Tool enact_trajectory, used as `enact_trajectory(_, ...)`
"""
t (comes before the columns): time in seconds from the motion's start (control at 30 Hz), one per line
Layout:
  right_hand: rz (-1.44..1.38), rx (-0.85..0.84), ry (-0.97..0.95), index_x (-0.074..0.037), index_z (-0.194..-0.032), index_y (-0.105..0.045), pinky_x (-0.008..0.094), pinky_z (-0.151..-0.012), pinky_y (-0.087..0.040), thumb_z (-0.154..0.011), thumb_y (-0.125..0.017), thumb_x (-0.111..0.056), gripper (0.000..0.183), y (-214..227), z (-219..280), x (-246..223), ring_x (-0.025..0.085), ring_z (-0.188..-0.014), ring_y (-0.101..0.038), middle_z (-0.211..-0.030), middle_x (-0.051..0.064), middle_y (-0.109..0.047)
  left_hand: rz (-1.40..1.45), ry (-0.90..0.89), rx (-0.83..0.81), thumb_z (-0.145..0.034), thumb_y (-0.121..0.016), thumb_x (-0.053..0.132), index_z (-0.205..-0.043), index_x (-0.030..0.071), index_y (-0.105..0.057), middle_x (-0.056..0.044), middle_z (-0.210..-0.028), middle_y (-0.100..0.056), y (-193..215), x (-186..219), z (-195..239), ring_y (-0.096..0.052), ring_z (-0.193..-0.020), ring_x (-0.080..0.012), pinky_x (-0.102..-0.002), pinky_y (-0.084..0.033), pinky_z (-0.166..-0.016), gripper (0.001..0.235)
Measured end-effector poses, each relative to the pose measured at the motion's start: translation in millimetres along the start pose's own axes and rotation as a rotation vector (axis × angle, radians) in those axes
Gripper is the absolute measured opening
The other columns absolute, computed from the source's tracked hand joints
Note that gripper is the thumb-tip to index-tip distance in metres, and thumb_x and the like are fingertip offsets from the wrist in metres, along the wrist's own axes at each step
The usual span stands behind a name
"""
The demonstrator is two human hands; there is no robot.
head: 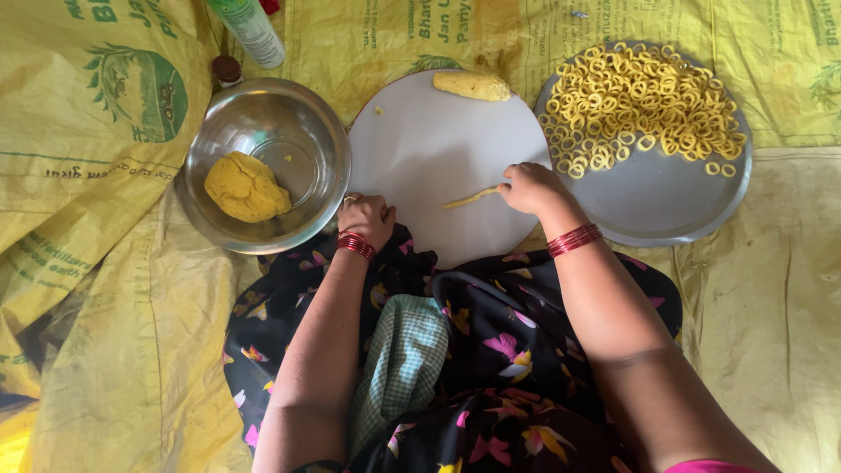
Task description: The person rolls small pieces of yellow dough into thin strips on a white board, then joins the ends to form rings and places them on a metal tray. The process is repeated continuously.
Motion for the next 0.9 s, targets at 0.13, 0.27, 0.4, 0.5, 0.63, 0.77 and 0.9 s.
enact_trajectory(0.13, 0.213, -0.270, 0.109, -0.001, -0.148, -0.044, 0.047, -0.115, -0.037, -0.099, -0.054, -0.048, 0.068, -26.4, 19.6, -37.1, 0.035, -0.153, -0.025, -0.163, 0.019, -0.030, 0.028, 0.008, -0.031, -0.084, -0.076, 0.033, -0.070, 0.011, -0.067, -0.004, -0.076, -0.070, 0.6, -0.8, -0.3, -0.063, -0.099, -0.0323, -0.049, -0.048, -0.092, 0.028)
enact_trajectory(0.27, 0.360, -0.387, 0.076, 0.002, -0.160, -0.004, 0.050, -0.125, -0.014, -0.099, -0.050, -0.057, 0.096, -63.6, 58.7, -75.9, 0.038, -0.156, 0.002, -0.169, 0.023, 0.002, 0.011, 0.004, -0.019, -0.083, -0.077, 0.033, -0.070, 0.011, -0.068, -0.004, -0.075, -0.070, 1.8, 0.9, -0.3, -0.063, -0.097, -0.0320, -0.050, -0.047, -0.091, 0.027)
enact_trajectory(0.4, 0.273, -0.297, 0.060, 0.005, -0.160, -0.003, 0.055, -0.124, -0.012, -0.099, -0.045, -0.064, 0.101, -76.2, 56.0, -89.8, 0.040, -0.157, 0.005, -0.168, 0.027, 0.003, 0.046, 0.021, -0.009, -0.082, -0.077, 0.032, -0.070, 0.011, -0.068, -0.003, -0.076, -0.071, 1.5, 1.4, -0.4, -0.063, -0.099, -0.0320, -0.050, -0.048, -0.088, 0.026)
enact_trajectory(0.5, 0.181, -0.110, 0.064, 0.005, -0.159, -0.005, 0.056, -0.123, -0.011, -0.100, -0.045, -0.062, 0.098, -70.4, 26.3, -86.6, 0.040, -0.157, 0.002, -0.168, 0.027, -0.001, 0.055, 0.033, -0.030, -0.083, -0.077, 0.032, -0.072, 0.011, -0.068, -0.004, -0.077, -0.071, 0.8, 1.1, -2.9, -0.064, -0.098, -0.0320, -0.049, -0.048, -0.088, 0.026)
enact_trajectory(0.63, 0.155, 0.112, 0.113, 0.005, -0.160, -0.007, 0.055, -0.124, -0.012, -0.099, -0.044, -0.060, 0.096, -53.4, -12.1, -80.4, 0.040, -0.156, -0.003, -0.168, 0.026, -0.007, 0.034, 0.030, -0.038, -0.084, -0.077, 0.033, -0.072, 0.011, -0.068, -0.004, -0.077, -0.071, 0.5, 2.9, -3.4, -0.064, -0.095, -0.0320, -0.049, -0.048, -0.090, 0.027)
enact_trajectory(0.77, 0.155, 0.035, 0.116, 0.005, -0.159, -0.007, 0.054, -0.124, -0.014, -0.097, -0.044, -0.064, 0.100, -50.6, -5.6, -82.4, 0.040, -0.156, -0.004, -0.167, 0.027, -0.006, 0.025, 0.014, -0.038, -0.084, -0.076, 0.033, -0.072, 0.011, -0.068, -0.005, -0.076, -0.071, 3.7, 3.6, -4.4, -0.064, -0.093, -0.0332, -0.049, -0.048, -0.088, 0.027)
enact_trajectory(0.9, 0.148, -0.141, 0.080, 0.005, -0.158, -0.007, 0.055, -0.124, -0.013, -0.098, -0.042, -0.067, 0.101, -68.8, 30.4, -93.1, 0.042, -0.156, -0.004, -0.167, 0.030, -0.005, 0.005, 0.019, -0.048, -0.085, -0.075, 0.035, -0.073, 0.011, -0.069, -0.006, -0.078, -0.070, 3.0, 3.9, -4.0, -0.064, -0.092, -0.0345, -0.049, -0.048, -0.087, 0.027)
Point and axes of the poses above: each hand's wrist, its own z-axis away from the middle knuckle, its own y-axis out of the back of the hand, x = y × z, the point moved 5 cm from there along -z, towards the middle knuckle
